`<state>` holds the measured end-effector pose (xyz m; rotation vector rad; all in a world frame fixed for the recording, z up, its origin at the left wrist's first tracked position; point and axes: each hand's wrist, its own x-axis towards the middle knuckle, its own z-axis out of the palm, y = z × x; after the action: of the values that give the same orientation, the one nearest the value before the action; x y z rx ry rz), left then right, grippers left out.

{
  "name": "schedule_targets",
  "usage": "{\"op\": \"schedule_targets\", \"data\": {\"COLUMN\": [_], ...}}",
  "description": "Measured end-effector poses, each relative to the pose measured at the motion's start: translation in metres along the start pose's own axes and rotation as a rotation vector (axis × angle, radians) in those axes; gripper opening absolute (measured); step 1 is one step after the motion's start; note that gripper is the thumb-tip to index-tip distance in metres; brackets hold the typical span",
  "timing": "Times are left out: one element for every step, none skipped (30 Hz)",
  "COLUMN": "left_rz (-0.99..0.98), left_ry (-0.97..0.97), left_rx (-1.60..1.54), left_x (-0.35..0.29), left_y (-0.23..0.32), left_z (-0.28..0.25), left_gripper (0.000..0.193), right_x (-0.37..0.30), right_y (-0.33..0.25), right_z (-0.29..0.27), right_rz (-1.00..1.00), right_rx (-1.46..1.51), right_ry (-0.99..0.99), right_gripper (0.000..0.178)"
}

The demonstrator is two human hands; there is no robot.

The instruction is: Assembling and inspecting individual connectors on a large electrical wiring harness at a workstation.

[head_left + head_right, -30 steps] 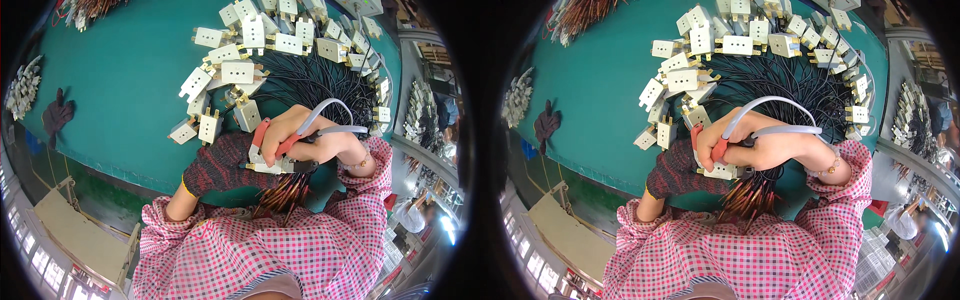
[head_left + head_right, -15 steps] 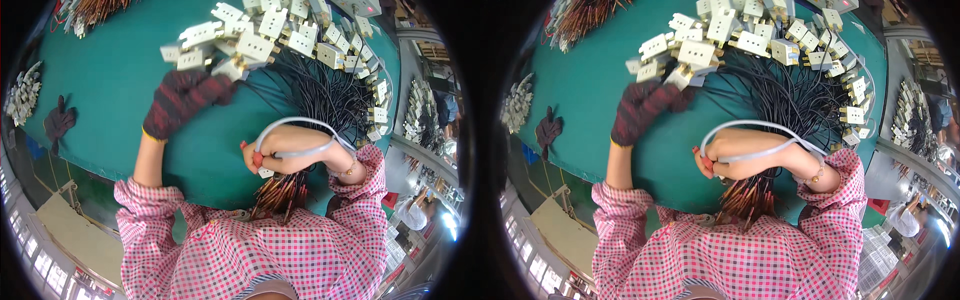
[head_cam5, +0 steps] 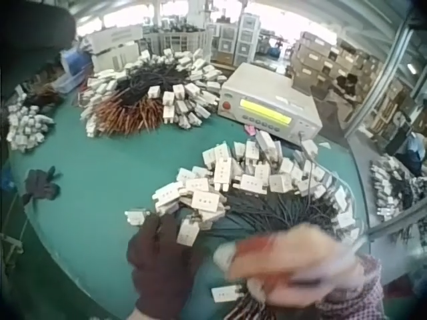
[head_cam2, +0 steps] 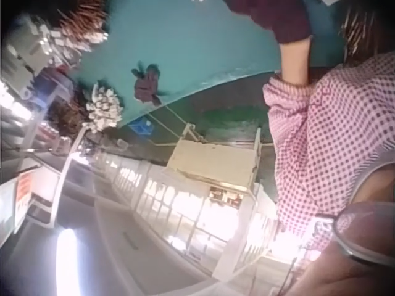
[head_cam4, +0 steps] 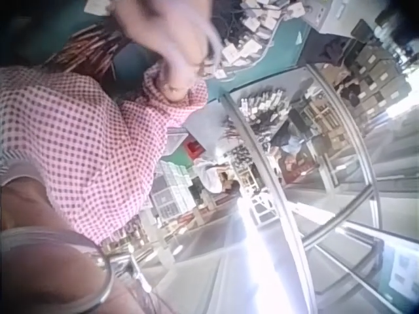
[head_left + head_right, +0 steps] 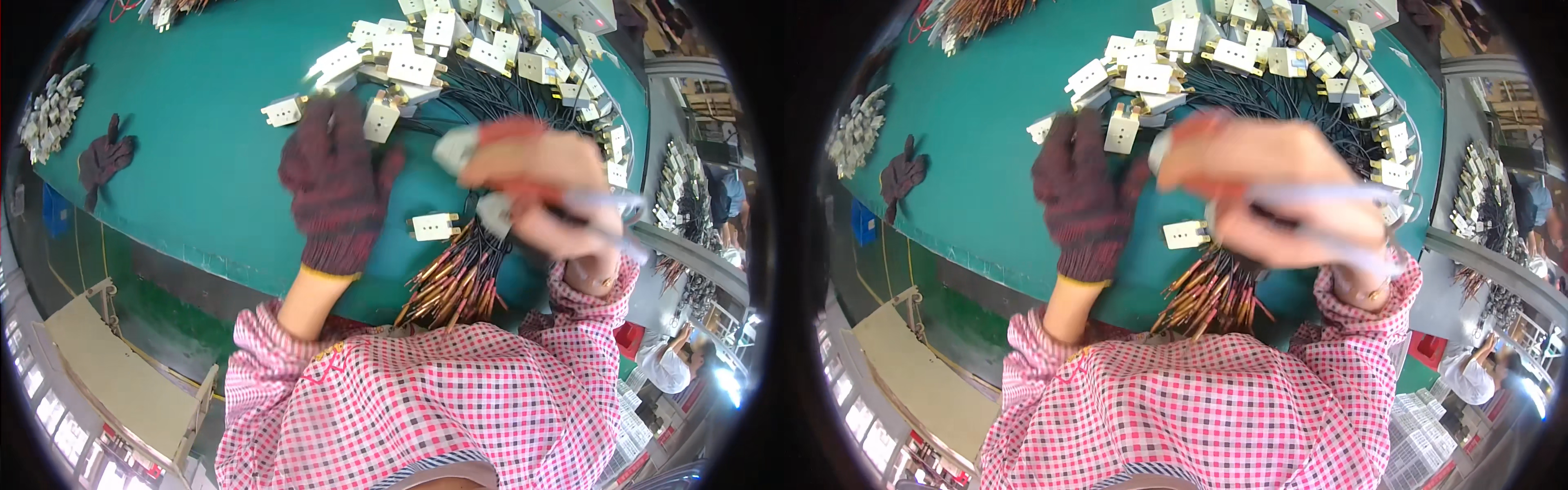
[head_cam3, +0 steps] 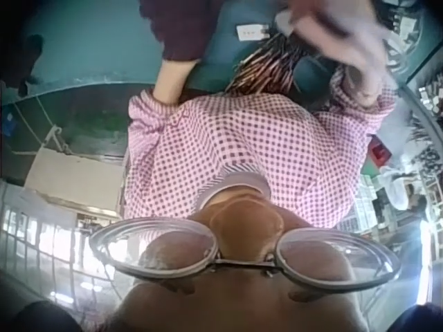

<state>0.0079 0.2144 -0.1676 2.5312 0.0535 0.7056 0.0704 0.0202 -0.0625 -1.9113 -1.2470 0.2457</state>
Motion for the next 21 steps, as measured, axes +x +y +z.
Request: {"op": "schedule_targets", "data": {"left_rz": [0.053, 0.111, 0.188, 0.195, 0.278, 0.351, 0.284, 0.286, 0.28, 0.272, 0.269, 0.122, -0.029, -0.039, -0.084, -0.13, -0.143, -0.144, -0.31, -0.488, -0.494], "left_ry": [0.014, 0.027, 0.077, 0.083, 0.068, 0.048, -0.004, -0.008, -0.042, -0.077, -0.07, -0.111, -0.155, -0.151, -0.319, -0.488, -0.567, -0.568, -0.664, -0.762, -0.901], "left_rx": [0.095, 0.18, 0.17, 0.165, 0.041, -0.068, -0.303, -0.311, -0.428, -0.545, -0.528, -0.676, -0.821, -0.807, -1.102, -1.396, -1.331, -1.33, -1.582, -1.832, -1.678], "left_x": [0.007, 0.013, 0.018, 0.022, 0.023, 0.019, 0.011, 0.002, -0.005, -0.011, -0.02, -0.03, -0.035, -0.034, -0.029, -0.026, -0.028, -0.029, -0.029, -0.026, -0.023], "left_y": [0.002, 0.005, 0.005, 0.005, 0.007, 0.005, 0.007, 0.011, 0.014, 0.015, 0.011, 0.01, 0.01, 0.005, -0.001, -0.006, -0.01, -0.012, -0.011, -0.009, -0.011], "left_z": [0.007, 0.013, 0.01, 0.002, -0.007, -0.017, -0.025, -0.028, -0.032, -0.034, -0.039, -0.033, -0.028, -0.028, -0.028, -0.028, -0.024, -0.024, -0.026, -0.03, -0.035], "left_gripper": [0.056, 0.056, 0.057, 0.057, 0.056, 0.054, 0.049, 0.049, 0.046, 0.043, 0.043, 0.043, 0.044, 0.044, 0.043, 0.043, 0.053, 0.053, 0.051, 0.05, 0.05], "right_x": [0.001, 0.0, -0.001, -0.004, -0.009, -0.01, -0.008, -0.007, -0.003, 0.0, 0.008, 0.007, 0.004, 0.006, 0.01, 0.013, 0.019, 0.022, 0.022, 0.021, 0.018], "right_y": [-0.003, -0.004, -0.001, -0.009, -0.005, 0.004, 0.014, 0.018, 0.008, 0.011, 0.014, 0.013, 0.008, 0.01, 0.012, 0.014, 0.013, 0.015, 0.016, 0.016, 0.02], "right_z": [-0.009, -0.019, -0.026, -0.028, -0.031, -0.029, -0.024, -0.021, -0.012, -0.009, -0.007, -0.011, -0.015, -0.01, -0.005, 0.0, 0.01, 0.013, 0.015, 0.018, 0.024], "right_rz": [0.011, 0.029, 0.041, 0.217, 0.203, 0.183, 0.146, 0.12, 0.245, 0.247, 0.136, 0.047, 0.128, 0.157, 0.143, 0.128, 0.109, 0.083, 0.14, 0.202, 0.164], "right_rx": [-0.036, -0.079, -0.028, 0.037, 0.068, 0.116, 0.138, 0.143, 0.286, 0.287, 0.411, 0.509, 0.626, 0.647, 0.675, 0.702, 0.672, 0.668, 0.665, 0.661, 0.629], "right_ry": [0.069, 0.142, 0.181, 0.259, 0.298, 0.33, 0.37, 0.411, 0.517, 0.52, 0.412, 0.316, 0.248, 0.219, 0.169, 0.119, 0.179, 0.141, 0.142, 0.146, 0.203], "right_gripper": [0.026, 0.03, 0.029, 0.027, 0.026, 0.025, 0.024, 0.023, 0.021, 0.021, 0.02, 0.019, 0.022, 0.021, 0.021, 0.02, 0.015, 0.016, 0.016, 0.016, 0.017]}}
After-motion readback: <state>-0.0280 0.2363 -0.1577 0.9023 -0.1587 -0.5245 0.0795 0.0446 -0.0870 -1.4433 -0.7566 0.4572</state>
